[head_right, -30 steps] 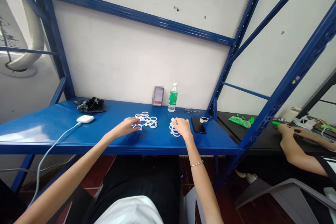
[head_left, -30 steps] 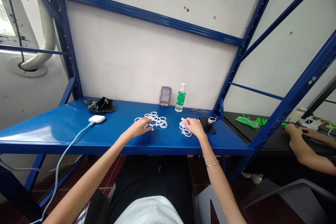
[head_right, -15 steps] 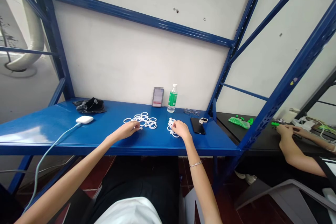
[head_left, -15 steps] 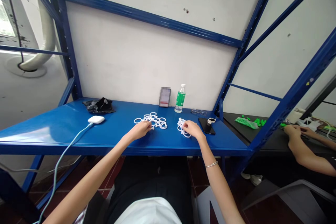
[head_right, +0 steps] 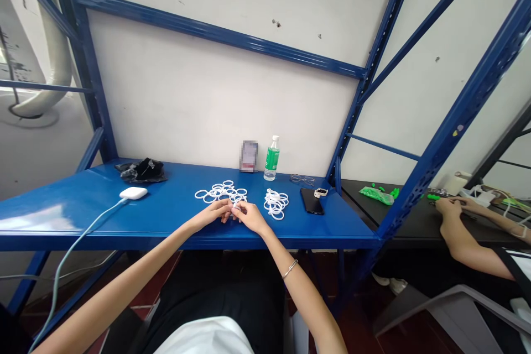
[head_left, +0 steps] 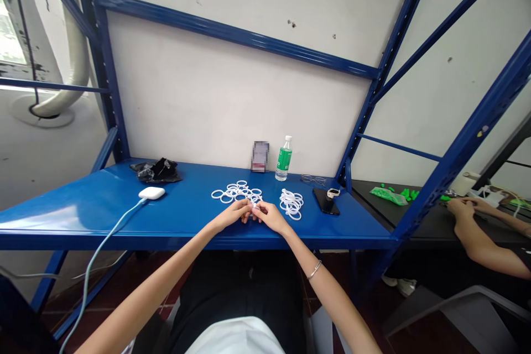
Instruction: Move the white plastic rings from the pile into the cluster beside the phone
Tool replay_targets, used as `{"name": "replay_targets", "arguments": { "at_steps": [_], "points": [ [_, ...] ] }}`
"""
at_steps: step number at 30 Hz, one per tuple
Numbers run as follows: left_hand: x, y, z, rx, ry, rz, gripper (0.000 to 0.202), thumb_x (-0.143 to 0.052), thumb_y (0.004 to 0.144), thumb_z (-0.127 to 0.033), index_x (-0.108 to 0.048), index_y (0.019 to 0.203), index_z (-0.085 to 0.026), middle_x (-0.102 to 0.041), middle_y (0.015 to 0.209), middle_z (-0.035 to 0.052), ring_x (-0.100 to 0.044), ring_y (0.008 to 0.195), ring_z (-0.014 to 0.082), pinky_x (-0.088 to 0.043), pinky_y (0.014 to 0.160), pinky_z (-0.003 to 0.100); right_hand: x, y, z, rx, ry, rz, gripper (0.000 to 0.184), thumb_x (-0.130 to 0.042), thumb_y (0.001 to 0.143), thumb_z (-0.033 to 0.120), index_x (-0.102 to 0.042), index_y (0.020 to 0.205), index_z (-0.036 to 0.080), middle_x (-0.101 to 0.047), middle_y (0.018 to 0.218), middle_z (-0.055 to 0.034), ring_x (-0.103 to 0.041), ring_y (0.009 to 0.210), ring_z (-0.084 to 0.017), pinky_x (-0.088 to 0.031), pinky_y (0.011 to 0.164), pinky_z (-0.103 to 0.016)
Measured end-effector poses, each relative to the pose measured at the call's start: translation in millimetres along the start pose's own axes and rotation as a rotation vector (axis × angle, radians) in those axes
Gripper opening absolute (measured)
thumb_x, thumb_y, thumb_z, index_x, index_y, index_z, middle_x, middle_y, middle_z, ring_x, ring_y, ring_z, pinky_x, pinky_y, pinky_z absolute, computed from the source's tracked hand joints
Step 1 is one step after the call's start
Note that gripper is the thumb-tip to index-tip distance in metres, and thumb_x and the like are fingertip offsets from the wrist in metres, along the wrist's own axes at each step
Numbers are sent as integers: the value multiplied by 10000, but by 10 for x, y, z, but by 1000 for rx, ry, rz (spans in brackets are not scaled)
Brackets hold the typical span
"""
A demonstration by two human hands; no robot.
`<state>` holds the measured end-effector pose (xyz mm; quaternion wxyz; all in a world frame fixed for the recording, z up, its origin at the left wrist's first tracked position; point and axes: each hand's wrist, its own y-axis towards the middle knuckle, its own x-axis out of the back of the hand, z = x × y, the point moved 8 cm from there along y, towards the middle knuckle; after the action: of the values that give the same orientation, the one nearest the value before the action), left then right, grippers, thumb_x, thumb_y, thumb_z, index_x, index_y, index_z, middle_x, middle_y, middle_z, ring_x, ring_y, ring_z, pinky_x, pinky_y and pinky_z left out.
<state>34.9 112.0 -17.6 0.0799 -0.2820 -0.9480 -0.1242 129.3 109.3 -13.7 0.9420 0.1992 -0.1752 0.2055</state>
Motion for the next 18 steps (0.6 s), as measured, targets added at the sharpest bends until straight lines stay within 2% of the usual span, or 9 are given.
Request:
{"name": "replay_targets", "arguments": {
  "at_steps": [4,8,13,16,18],
  "points": [
    [-8,26,68,3,-84,-38,412,-513,783,-563,-417,679,-176,-351,565,-71,-335,493,60,-267,513,217,-50,1,-96,-109,284,29,374,-632,747,519,-519,672,169,-431,564,49,-355,517,-75,-269,516,-226],
    [-190,39,75,46,-285,22,466,-566,767,-522,-331,549,-184,-233,521,-79,-191,486,51,-155,493,236,-21,16,-168,-180,481,-25,464,-589,766,536,-387,541,183,-294,497,72,-210,475,-61,-149,480,-239],
    [-496,47,-57,31,-549,96,538,-570,788,-470,-208,490,-205,-160,465,-79,-184,450,56,-154,488,256,4,33,-285,-260,773,-95,450,-676,688,389,-307,510,202,-184,432,103,-107,443,-58,-111,452,-245],
    [-579,50,-88,25,-652,114,554,-571,781,-464,-189,473,-208,-145,430,-77,-181,412,55,-143,473,264,-51,11,-323,-320,929,-100,465,-647,693,319,-250,478,204,-150,405,102,-87,424,-59,-122,429,-240],
    [-593,38,-75,24,-689,134,550,-565,782,-458,-191,467,-207,-154,418,-74,-186,396,56,-139,463,265,-151,-13,-322,-358,1004,-42,515,-602,722,325,-180,452,205,-140,382,88,-92,410,-62,-144,420,-235]
  ]
}}
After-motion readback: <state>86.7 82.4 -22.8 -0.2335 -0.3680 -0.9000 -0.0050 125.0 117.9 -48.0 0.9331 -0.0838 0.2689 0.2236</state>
